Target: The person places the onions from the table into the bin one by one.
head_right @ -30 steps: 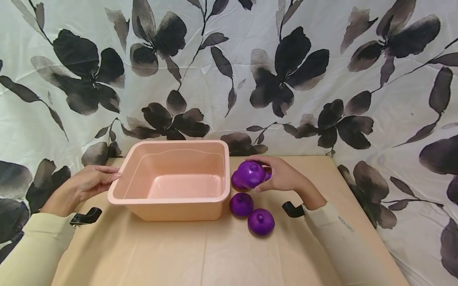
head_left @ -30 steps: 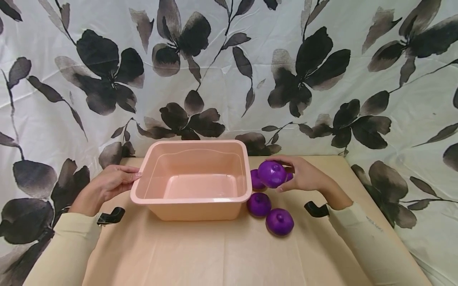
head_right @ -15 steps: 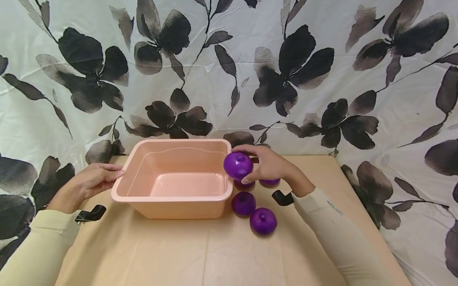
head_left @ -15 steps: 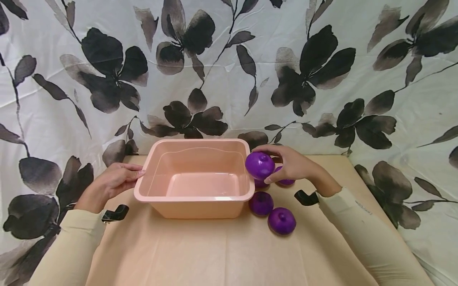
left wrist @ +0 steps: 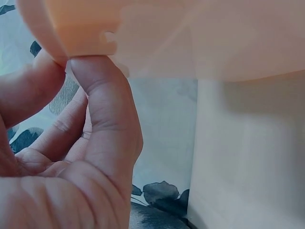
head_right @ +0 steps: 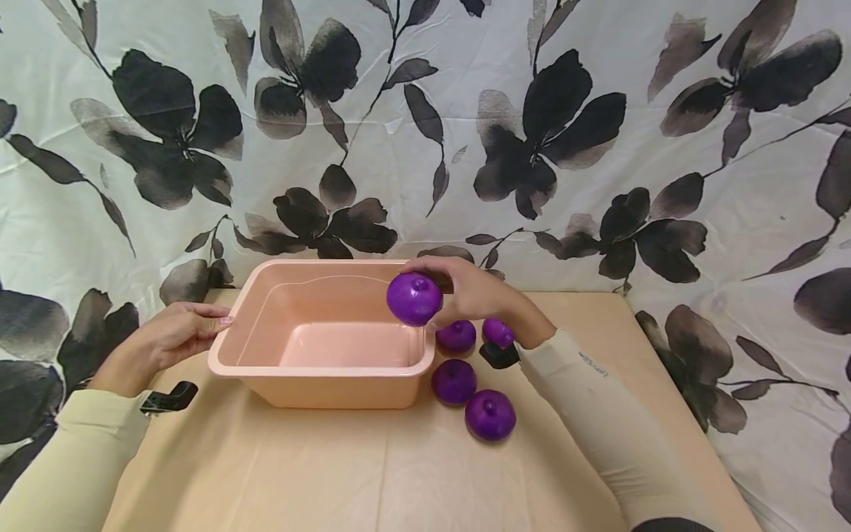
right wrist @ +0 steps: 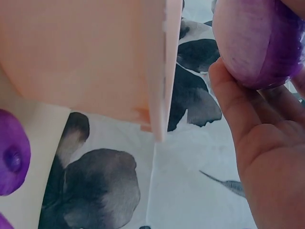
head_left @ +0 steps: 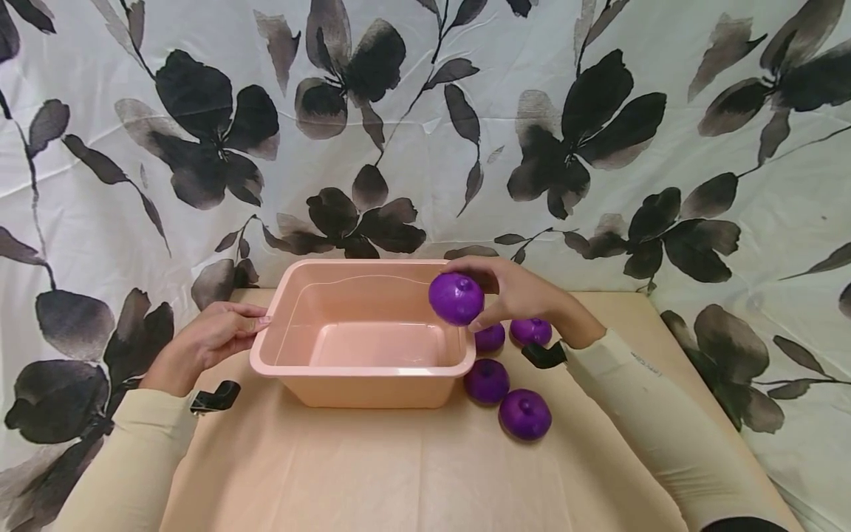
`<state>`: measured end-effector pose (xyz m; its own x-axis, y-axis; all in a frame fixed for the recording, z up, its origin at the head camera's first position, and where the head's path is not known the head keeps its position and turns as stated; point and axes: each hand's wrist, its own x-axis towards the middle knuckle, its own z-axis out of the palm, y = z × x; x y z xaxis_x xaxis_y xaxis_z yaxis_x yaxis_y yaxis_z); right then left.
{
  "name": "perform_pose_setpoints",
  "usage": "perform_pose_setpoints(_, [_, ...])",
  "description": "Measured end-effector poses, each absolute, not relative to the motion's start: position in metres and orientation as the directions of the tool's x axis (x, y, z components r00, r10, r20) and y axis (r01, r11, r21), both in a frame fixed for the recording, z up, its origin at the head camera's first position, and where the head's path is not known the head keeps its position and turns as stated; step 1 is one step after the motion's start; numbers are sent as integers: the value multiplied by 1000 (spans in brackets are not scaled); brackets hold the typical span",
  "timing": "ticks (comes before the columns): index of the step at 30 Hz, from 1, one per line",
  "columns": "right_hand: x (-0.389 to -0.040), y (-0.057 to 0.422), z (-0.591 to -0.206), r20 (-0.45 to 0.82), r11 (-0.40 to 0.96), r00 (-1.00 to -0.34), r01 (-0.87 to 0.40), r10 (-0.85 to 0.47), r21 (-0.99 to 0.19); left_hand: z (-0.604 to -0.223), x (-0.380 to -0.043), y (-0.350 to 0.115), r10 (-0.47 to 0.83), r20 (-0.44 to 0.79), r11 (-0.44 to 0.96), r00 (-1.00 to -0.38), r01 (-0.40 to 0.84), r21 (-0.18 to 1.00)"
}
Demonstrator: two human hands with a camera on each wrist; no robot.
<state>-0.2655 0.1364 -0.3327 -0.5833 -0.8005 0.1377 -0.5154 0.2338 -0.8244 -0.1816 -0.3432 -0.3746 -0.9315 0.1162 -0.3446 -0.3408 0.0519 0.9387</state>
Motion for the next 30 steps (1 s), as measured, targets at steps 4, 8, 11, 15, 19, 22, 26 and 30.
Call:
perform_pose_setpoints(4, [-269,125,-327,139,217,-569,-512,-810,-831,-373,-182,-343,115,-349,66,-930,-343,937])
perform_pose_setpoints(8, [-272,115,-326,120,238,-565,-518,-816,-821,-375,-182,-344,134,-350,31,-927,-349,937])
perform_pose_setpoints(11, [-275,109,-326,117,249,-561,-532,-819,-810,-376,-181,-345,138,-346,23,-928,-346,938])
perform_pose_setpoints(15, [-278,98,-323,111,253,-555,-536,-825,-805,-375,-181,-344,128,-349,52,-928,-345,937])
perform_pose_setpoints(19, [-283,84,-321,103,231,-531,-524,-841,-820,-373,-182,-344,121,-356,72,-927,-350,934])
perform_pose_setpoints(22, [-286,74,-320,84,235,-523,-513,-848,-825,-373,-182,-345,111,-359,82,-927,-352,933])
perform_pose_setpoints(26, [-289,63,-318,46,270,-529,-503,-847,-821,-373,-183,-345,104,-363,87,-926,-355,931])
perform_pose_setpoints(30, [-291,52,-317,33,283,-522,-513,-852,-811,-372,-183,-344,107,-362,91,-926,-354,931])
